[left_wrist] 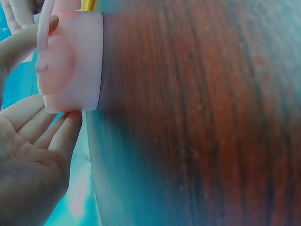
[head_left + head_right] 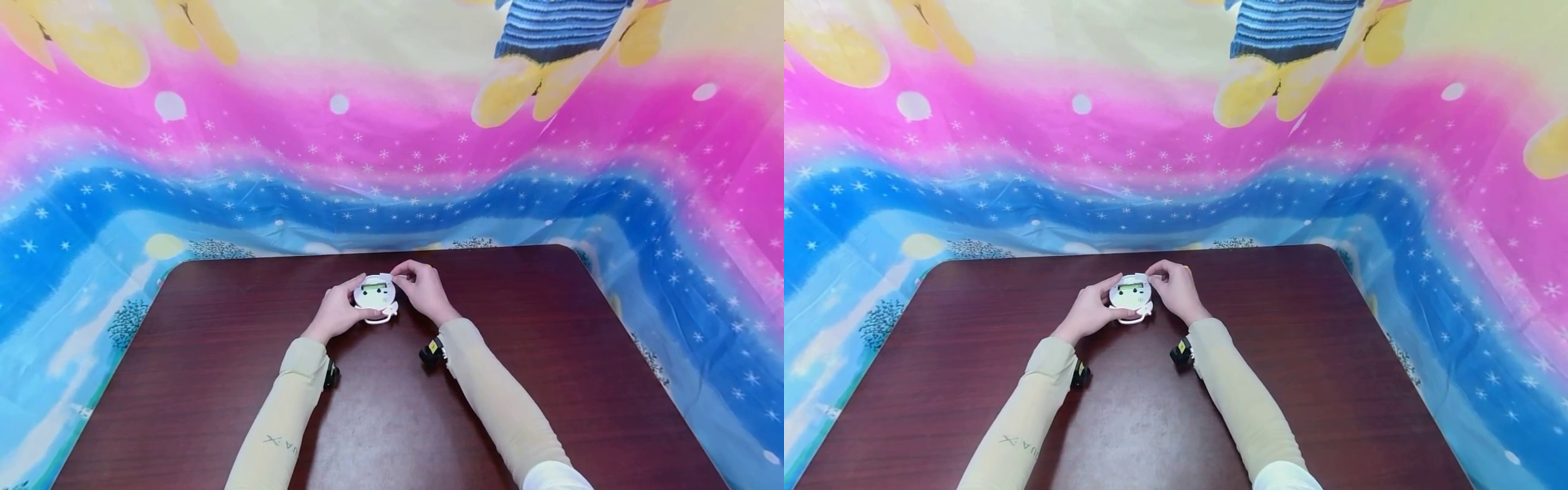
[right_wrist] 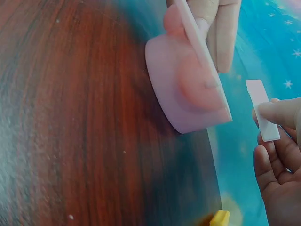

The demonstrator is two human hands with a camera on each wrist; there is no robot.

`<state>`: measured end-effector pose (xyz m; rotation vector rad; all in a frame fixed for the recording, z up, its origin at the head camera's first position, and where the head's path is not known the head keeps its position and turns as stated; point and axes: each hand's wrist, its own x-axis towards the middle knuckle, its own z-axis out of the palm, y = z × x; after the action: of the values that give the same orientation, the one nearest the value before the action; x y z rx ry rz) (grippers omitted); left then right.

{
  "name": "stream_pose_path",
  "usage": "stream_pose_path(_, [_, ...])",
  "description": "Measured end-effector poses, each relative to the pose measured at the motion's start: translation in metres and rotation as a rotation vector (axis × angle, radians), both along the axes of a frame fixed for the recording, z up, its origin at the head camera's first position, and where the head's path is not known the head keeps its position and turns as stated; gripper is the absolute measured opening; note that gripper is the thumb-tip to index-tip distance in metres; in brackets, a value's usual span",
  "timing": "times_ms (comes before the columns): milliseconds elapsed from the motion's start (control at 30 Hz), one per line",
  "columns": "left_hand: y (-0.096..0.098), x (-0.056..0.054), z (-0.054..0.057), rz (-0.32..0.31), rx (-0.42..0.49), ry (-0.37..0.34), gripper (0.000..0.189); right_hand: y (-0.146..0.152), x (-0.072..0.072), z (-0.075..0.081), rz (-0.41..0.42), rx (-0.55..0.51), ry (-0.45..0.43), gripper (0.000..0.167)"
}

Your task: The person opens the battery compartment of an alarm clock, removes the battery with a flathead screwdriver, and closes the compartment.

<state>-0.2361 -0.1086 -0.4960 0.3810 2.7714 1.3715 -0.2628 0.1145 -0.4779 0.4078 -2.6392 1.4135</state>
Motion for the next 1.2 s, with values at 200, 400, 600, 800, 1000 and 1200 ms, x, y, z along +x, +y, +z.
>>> stream_pose_path(200, [0.001, 0.001, 0.001, 0.004, -0.005, -0.001, 0.096, 0.009, -0.001, 0.001, -0.015, -0.016, 0.005, 0.006])
stream_pose_path(400, [0.001, 0.001, 0.000, 0.007, -0.001, -0.003, 0.097, 0.019, -0.001, 0.001, -0.036, -0.062, 0.003, 0.007])
stream_pose_path(600, [0.001, 0.001, -0.001, 0.005, 0.004, -0.008, 0.097, 0.027, 0.001, 0.003, -0.055, -0.100, -0.006, 0.008])
stream_pose_path(800, [0.001, 0.002, 0.000, 0.012, 0.000, -0.021, 0.098, 0.036, 0.001, 0.007, -0.074, -0.100, -0.035, 0.009])
stream_pose_path(1000, [0.000, 0.002, 0.001, 0.006, 0.014, -0.025, 0.099, 0.043, 0.002, 0.010, -0.092, -0.100, -0.044, 0.010])
stream_pose_path(1200, [-0.001, 0.001, -0.001, 0.008, 0.021, -0.026, 0.098, 0.051, 0.002, 0.008, -0.111, -0.102, -0.045, 0.011])
